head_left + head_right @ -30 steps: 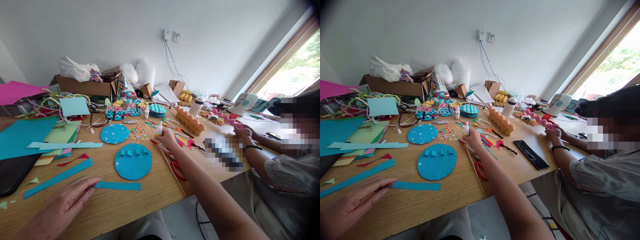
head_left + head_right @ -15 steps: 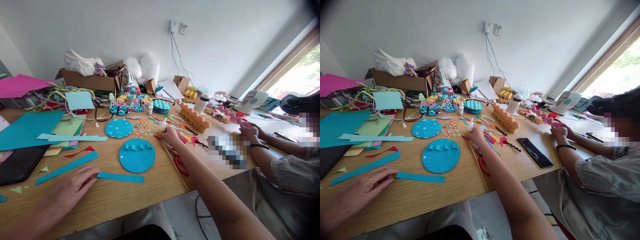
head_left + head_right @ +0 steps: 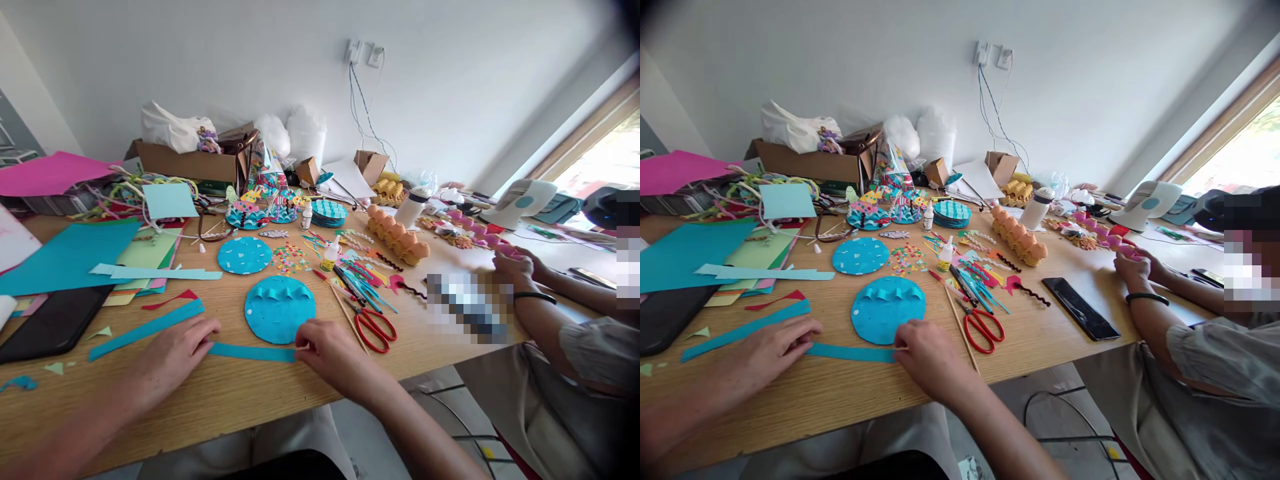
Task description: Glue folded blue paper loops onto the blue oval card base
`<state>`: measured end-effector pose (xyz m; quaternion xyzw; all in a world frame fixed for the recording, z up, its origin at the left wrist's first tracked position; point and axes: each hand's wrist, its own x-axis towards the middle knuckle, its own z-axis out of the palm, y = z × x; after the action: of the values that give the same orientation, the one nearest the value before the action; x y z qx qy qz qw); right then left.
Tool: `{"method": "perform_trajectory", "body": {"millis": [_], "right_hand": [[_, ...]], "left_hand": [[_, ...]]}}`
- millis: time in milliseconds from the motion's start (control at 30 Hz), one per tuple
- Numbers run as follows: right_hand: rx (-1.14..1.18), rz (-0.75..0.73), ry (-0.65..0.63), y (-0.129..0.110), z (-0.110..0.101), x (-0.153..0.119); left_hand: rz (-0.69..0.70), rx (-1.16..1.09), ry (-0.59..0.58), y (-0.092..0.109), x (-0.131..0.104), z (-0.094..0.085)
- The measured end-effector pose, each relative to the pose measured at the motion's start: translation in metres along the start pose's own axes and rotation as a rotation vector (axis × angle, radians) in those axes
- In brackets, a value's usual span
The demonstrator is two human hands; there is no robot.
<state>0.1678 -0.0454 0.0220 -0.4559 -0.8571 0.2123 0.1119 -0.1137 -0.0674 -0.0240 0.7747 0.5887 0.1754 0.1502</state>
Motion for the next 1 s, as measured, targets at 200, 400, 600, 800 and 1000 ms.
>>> {"method": "perform_trajectory", "body": {"millis": [200,400,600,800,1000], "right_hand": [[0.032,0.017,0.012,-0.002,0.020,-0.003],[0.227,-0.052,0.060,-0.011,0.018,-0.006],[0.914,0.058,0.028,-0.010,0.012,-0.010],[0.853,0.103,0.087,-0.006,-0.004,-0.012],[0.381,0.075,0.281,0.001,0.003,-0.014]], "left_hand": [[-0.076,-0.176,-0.043,0.007,0.003,-0.005],[-0.171,-0.606,-0.029,0.028,0.013,-0.019],[-0.211,-0.719,-0.034,0.057,0.030,-0.032],[-0.186,-0.630,-0.084,0.056,0.045,-0.027],[-0.237,-0.688,-0.135,0.063,0.049,-0.032]]}}
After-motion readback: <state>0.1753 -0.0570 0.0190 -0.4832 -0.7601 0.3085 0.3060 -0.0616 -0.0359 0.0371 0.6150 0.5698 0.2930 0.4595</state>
